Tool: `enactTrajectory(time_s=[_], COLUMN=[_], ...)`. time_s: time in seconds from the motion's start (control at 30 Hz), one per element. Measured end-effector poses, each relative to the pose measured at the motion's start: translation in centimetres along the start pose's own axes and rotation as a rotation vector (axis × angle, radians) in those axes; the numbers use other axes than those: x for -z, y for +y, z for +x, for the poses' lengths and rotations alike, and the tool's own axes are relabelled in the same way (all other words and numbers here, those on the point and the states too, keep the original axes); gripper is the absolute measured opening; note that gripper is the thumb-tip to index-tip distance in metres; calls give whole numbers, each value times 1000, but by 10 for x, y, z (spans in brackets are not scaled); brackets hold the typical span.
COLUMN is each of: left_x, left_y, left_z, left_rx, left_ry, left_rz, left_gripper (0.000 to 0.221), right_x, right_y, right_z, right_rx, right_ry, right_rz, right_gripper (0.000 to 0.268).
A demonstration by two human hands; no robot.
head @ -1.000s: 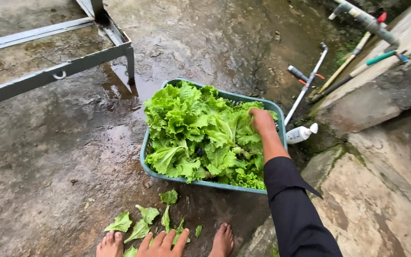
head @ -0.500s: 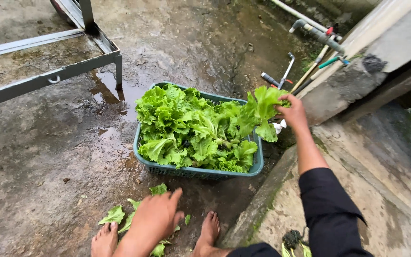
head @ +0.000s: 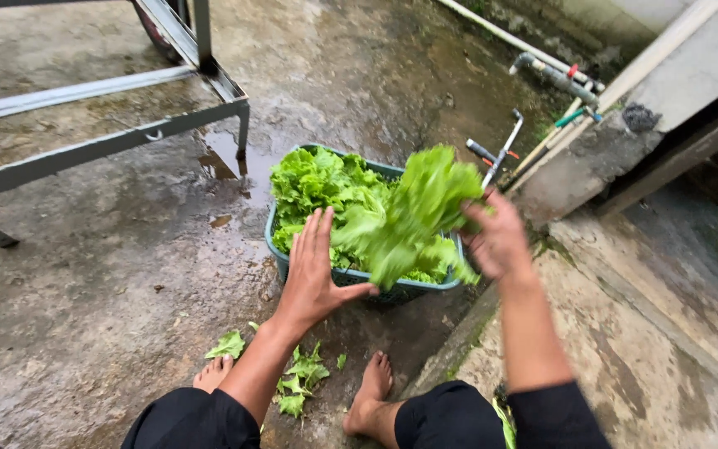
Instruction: The person picks bunches of green lettuce from a plastic basket, places a bunch into a clear plastic bag, and then continues to sort and pick through the remaining lettuce in the basket by hand while sitting on the ground.
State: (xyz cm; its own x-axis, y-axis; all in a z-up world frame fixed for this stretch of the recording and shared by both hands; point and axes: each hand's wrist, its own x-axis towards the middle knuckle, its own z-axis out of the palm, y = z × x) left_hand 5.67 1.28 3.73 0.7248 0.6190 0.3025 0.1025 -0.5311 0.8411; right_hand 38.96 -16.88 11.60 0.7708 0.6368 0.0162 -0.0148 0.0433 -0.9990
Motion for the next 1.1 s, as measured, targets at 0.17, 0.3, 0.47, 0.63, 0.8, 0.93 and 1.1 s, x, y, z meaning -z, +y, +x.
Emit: enactTrajectory(time_s=[0.17, 0.3, 0.47, 0.63, 0.8, 0.93, 1.1], left_x=[-2, -2, -20, -39, -44, -38, -32], left_y=[-23, -14, -43, -83, -54, -70, -86], left_z=[-2, -4, 4, -7, 2, 19, 8], left_rx=[-271, -253, -11, 187, 331, 503, 590], left_ry=[6, -61, 70, 151, 182, 226, 163], left_rz=[86, -112, -726, -864, -919, -1391, -1442], left_gripper=[186, 194, 151, 122, 76, 85, 81], right_x=[-66, -115, -130, -71, -59, -62, -92], right_y=[43, 32, -15, 14, 108, 149, 100], right_z=[-67, -91, -99, -107, -109, -104, -115], right_rx=[-180, -214, -60, -1, -206, -66, 70], right_ry=[-87, -203, -448, -454, -601, -653, -615], right_rz=[106, -38, -287, -475, -683, -105, 100], right_gripper=[57, 71, 114, 179, 150, 143, 160])
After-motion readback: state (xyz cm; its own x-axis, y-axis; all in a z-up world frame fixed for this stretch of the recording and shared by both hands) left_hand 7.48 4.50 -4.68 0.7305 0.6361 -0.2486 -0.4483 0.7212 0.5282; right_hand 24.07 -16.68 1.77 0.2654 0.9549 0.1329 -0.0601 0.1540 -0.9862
